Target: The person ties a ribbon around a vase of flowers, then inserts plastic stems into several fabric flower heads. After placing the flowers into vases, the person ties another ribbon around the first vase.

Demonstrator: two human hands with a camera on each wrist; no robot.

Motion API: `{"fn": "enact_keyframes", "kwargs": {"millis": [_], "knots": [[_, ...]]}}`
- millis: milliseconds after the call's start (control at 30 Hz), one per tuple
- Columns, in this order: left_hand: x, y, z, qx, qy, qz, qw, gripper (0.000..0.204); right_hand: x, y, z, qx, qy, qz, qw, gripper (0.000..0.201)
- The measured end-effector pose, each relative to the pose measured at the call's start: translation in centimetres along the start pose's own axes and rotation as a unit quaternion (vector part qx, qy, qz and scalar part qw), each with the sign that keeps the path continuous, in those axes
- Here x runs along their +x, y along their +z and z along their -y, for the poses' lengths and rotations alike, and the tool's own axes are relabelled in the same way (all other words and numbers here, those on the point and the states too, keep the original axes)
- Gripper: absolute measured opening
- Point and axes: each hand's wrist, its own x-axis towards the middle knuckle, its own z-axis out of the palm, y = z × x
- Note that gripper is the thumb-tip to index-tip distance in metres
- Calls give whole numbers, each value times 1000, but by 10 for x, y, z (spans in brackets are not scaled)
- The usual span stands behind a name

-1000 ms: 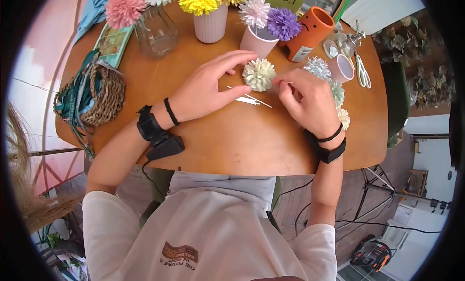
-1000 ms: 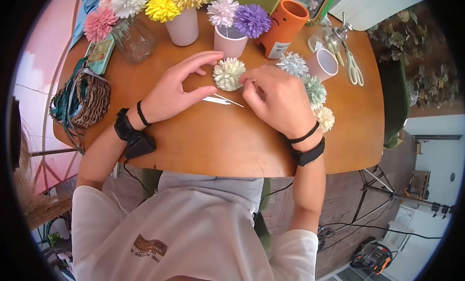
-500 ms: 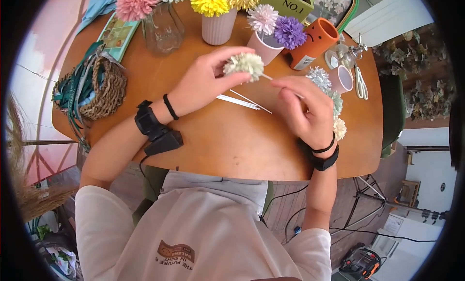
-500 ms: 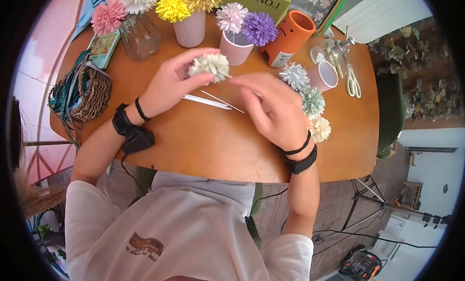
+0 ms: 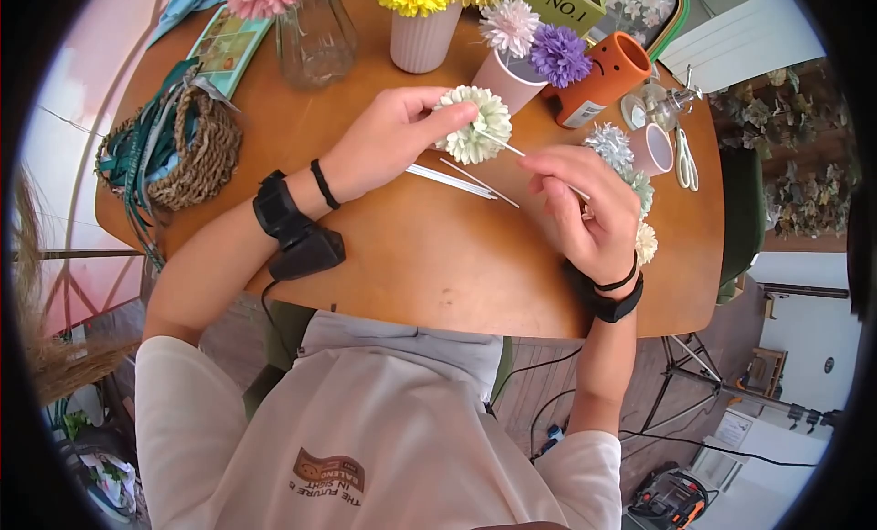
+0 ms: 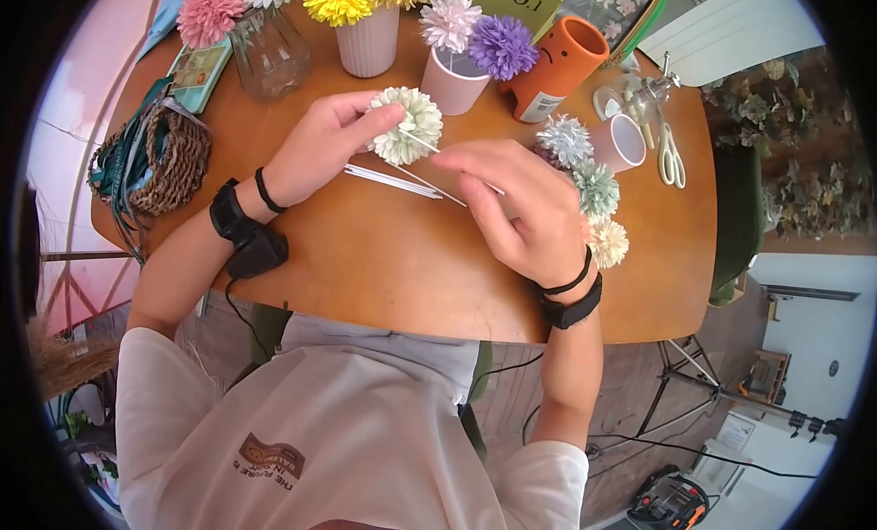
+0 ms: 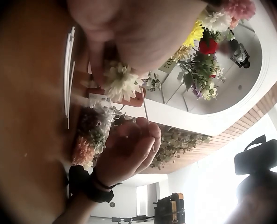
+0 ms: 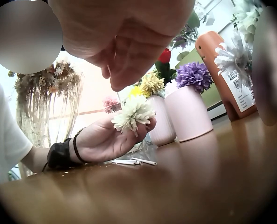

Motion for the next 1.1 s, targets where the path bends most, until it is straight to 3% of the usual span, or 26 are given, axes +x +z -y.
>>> {"fn": "enact_keyframes", "kwargs": {"millis": [333, 633, 833, 1033, 1100], "knots": [[1, -6, 0, 23, -2, 23, 999, 37, -1, 2, -2, -8, 22, -16, 1000, 22], [-2, 0, -7, 0, 61, 22, 998, 45, -1, 2, -6, -29, 31, -47, 998, 23], [-5, -1, -10, 52, 102, 52, 992, 44, -1, 2, -4, -16, 43, -47, 998, 24], [-4, -6, 0, 66, 108, 61, 990, 46, -2, -1, -5, -17, 40, -26, 999, 25], [-4, -1, -4, 5, 90, 56, 994, 45, -2, -1, -4, -12, 37, -31, 999, 25]]}}
